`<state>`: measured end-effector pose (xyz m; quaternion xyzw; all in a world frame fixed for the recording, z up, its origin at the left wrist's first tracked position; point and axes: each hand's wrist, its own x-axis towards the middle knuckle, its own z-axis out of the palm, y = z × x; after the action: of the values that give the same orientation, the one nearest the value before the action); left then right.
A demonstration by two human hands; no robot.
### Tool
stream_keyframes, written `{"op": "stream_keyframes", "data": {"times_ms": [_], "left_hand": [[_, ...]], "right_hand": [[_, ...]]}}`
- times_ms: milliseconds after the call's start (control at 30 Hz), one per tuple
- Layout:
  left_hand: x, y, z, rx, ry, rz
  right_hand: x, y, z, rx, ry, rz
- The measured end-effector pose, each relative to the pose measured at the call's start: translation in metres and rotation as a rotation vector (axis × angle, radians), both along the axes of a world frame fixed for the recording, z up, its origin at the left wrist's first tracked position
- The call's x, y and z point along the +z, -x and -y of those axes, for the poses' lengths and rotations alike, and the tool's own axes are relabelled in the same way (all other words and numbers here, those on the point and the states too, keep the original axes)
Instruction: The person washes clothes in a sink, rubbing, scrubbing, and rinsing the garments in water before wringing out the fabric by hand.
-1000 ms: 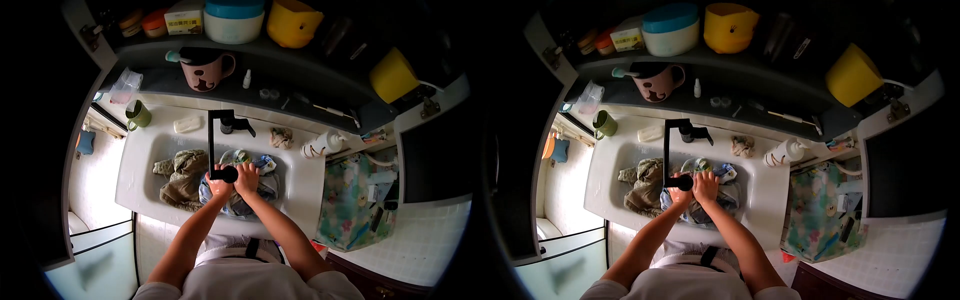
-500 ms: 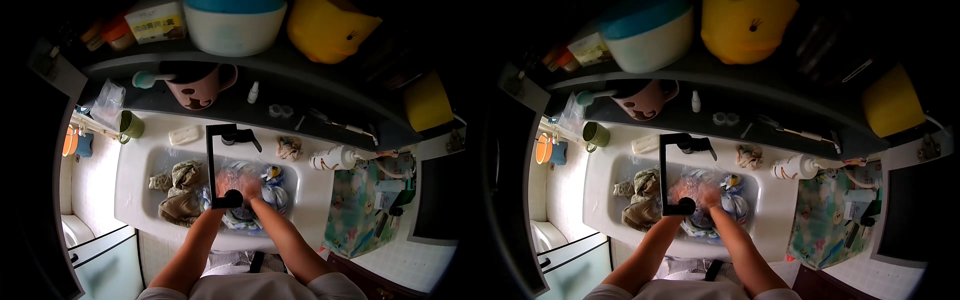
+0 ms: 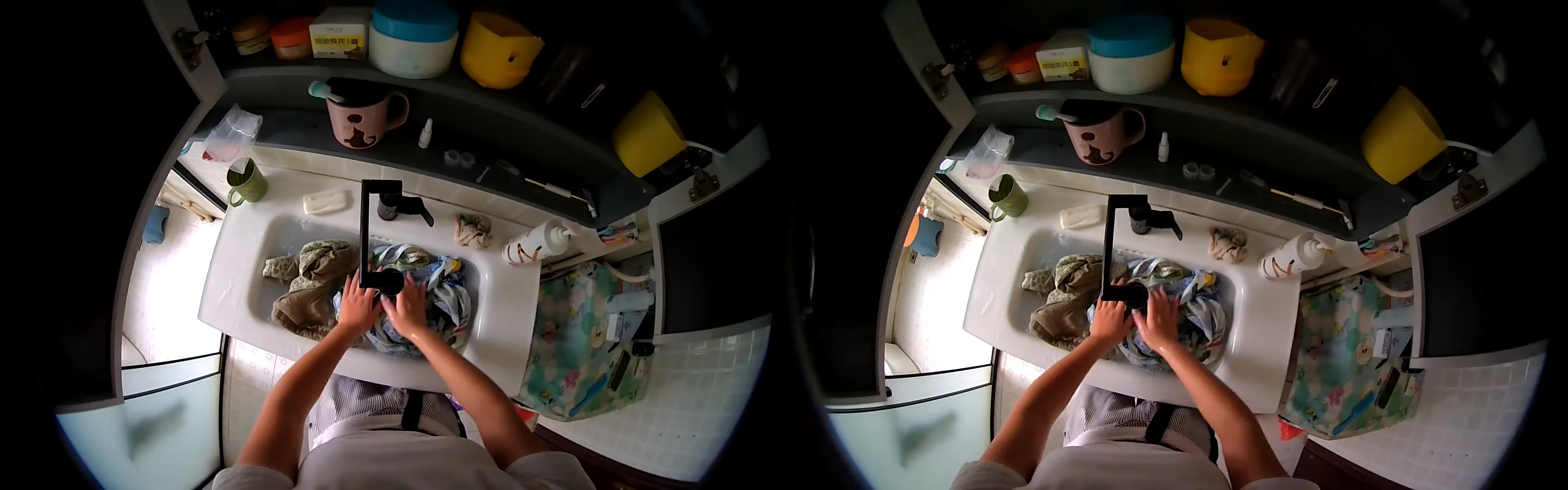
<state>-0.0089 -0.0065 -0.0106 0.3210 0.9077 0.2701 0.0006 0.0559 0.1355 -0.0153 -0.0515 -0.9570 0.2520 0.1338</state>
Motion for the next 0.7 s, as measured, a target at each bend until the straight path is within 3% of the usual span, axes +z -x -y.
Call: {"op": "stream_keyframes", "data": {"times_ms": [67, 200, 367, 433, 467, 567, 700], "left_hand": [[0.003, -0.020, 0.010, 0.011, 0.051, -0.035], [0.023, -0.039, 0.032, -0.041, 0.131, 0.090], [0.067, -0.014, 0.087, 0.289, 0.389, 0.013], [0.037, 0.014, 0.127, 0.336, 0.386, 0.193], [0.043, 0.021, 0.138, 0.253, 0.398, 0.142], [0.045, 0.047, 0.142, 0.153, 0.504, 0.337], [0.024, 0.057, 0.142, 0.194, 0.200, 0.192]], "right_hand": [[0.000, -0.017, 0.013, 0.022, -0.042, 0.144], [0.007, -0.043, 0.012, 0.120, 0.072, 0.164], [0.026, -0.059, 0.004, 0.088, 0.069, 0.323], [0.022, -0.067, 0.008, 0.065, 0.069, 0.344], [0.017, -0.070, 0.011, 0.047, 0.074, 0.332], [0.008, -0.075, 0.023, -0.018, 0.049, 0.231], [0.000, -0.076, 0.035, -0.118, 0.036, 0.164]]}}
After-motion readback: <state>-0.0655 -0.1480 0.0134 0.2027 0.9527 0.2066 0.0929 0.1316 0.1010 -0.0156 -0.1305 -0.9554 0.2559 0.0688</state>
